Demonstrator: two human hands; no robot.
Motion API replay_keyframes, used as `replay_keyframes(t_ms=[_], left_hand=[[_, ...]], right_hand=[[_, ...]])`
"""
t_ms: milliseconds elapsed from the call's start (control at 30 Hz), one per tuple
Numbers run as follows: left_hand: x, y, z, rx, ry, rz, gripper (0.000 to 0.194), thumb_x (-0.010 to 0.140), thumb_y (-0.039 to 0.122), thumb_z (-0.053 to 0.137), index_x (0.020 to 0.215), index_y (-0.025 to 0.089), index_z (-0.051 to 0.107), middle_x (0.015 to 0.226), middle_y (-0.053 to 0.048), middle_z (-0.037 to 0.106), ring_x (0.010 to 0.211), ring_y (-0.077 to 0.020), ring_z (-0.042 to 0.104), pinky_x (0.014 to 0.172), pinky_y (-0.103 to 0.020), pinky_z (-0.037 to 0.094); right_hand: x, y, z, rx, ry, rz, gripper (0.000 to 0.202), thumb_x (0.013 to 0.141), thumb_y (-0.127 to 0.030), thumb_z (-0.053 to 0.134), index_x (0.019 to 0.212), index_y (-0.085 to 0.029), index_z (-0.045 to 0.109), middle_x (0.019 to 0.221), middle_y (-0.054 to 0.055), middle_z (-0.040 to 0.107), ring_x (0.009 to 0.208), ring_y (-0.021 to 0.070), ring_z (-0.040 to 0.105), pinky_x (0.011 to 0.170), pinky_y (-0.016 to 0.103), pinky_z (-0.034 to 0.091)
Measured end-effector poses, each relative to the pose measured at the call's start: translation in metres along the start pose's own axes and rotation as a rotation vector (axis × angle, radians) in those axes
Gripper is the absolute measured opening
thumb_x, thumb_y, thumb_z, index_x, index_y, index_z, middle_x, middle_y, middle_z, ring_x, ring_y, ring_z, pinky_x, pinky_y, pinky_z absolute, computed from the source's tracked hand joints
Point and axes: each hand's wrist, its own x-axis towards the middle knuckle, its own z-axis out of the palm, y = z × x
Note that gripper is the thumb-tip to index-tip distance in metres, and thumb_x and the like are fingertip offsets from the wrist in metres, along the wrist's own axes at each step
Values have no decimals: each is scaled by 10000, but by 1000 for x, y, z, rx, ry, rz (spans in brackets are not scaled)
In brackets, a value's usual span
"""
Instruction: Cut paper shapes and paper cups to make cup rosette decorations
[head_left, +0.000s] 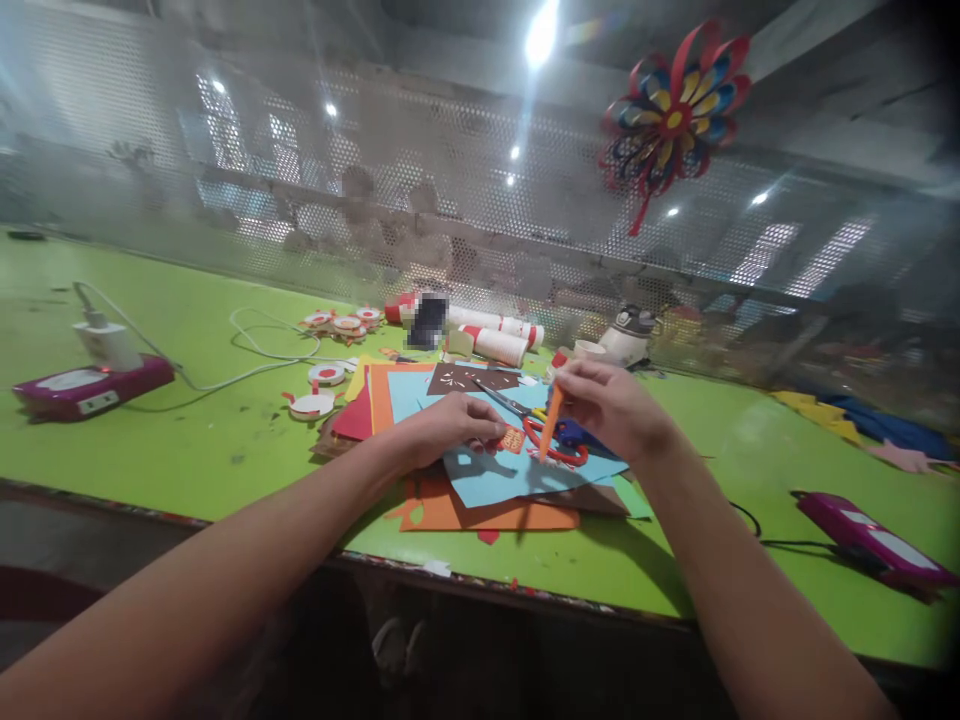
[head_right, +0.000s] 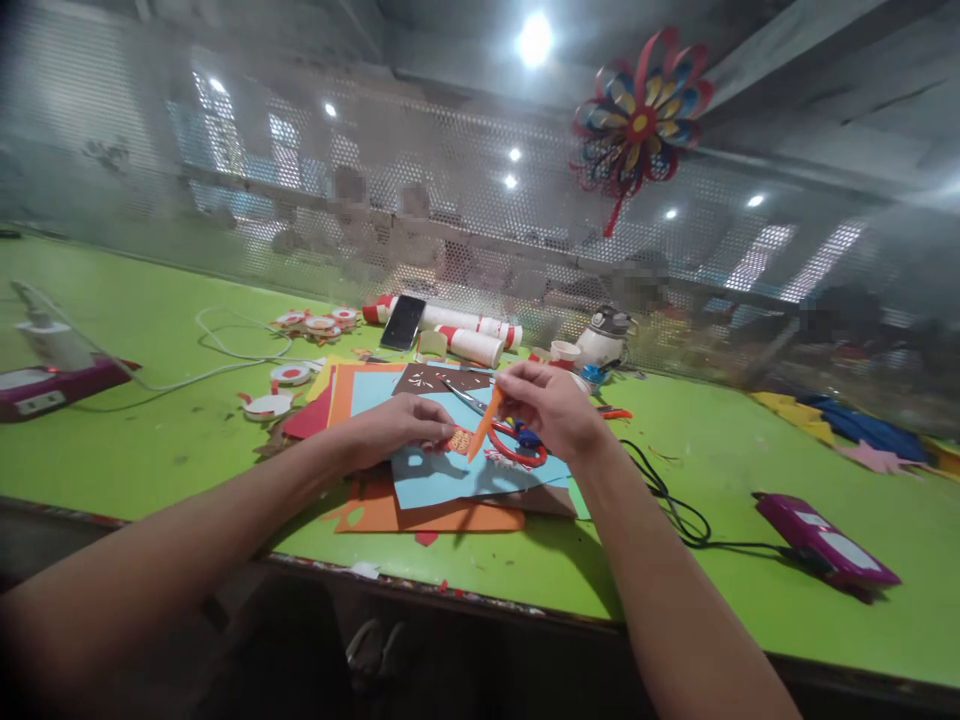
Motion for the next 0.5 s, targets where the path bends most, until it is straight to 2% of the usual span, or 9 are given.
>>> replay_keyframes(t_ms=[67,133,267,500], left_hand=[[1,-1,-1,-52,-20,2,155,690,289,677,673,136,660,610,-23,608,557,-106,491,581,-257,363],[1,-2,-1,-94,-33,-12,138,692,276,674,676,140,654,620,-22,609,561,-105,497,590,-258,370],[1,-2,0,-118,-47,-47,117,696,258,672,692,145,645,622,-14,598,559,-103,500,595,-259,380],[1,-3,2,-156,-45,-90,110,686,229,689,693,139,626,644,-7,586,567,-88,517,597,-244,399]], right_hand=[[-1,5,5,-64,-84,40,212,708,-349,699,682,-173,582,604,-21,560,544,100,516,558,266,439],[-1,10,11,-160,-107,20,225,729,-359,680,666,-164,588,570,-16,562,530,96,500,530,254,403],[1,14,17,-273,-70,-36,236,743,-373,656,654,-167,581,566,-18,559,524,93,486,514,251,382],[3,18,18,-283,-31,-55,234,741,-367,642,653,-165,562,567,-19,559,517,88,489,506,247,392]])
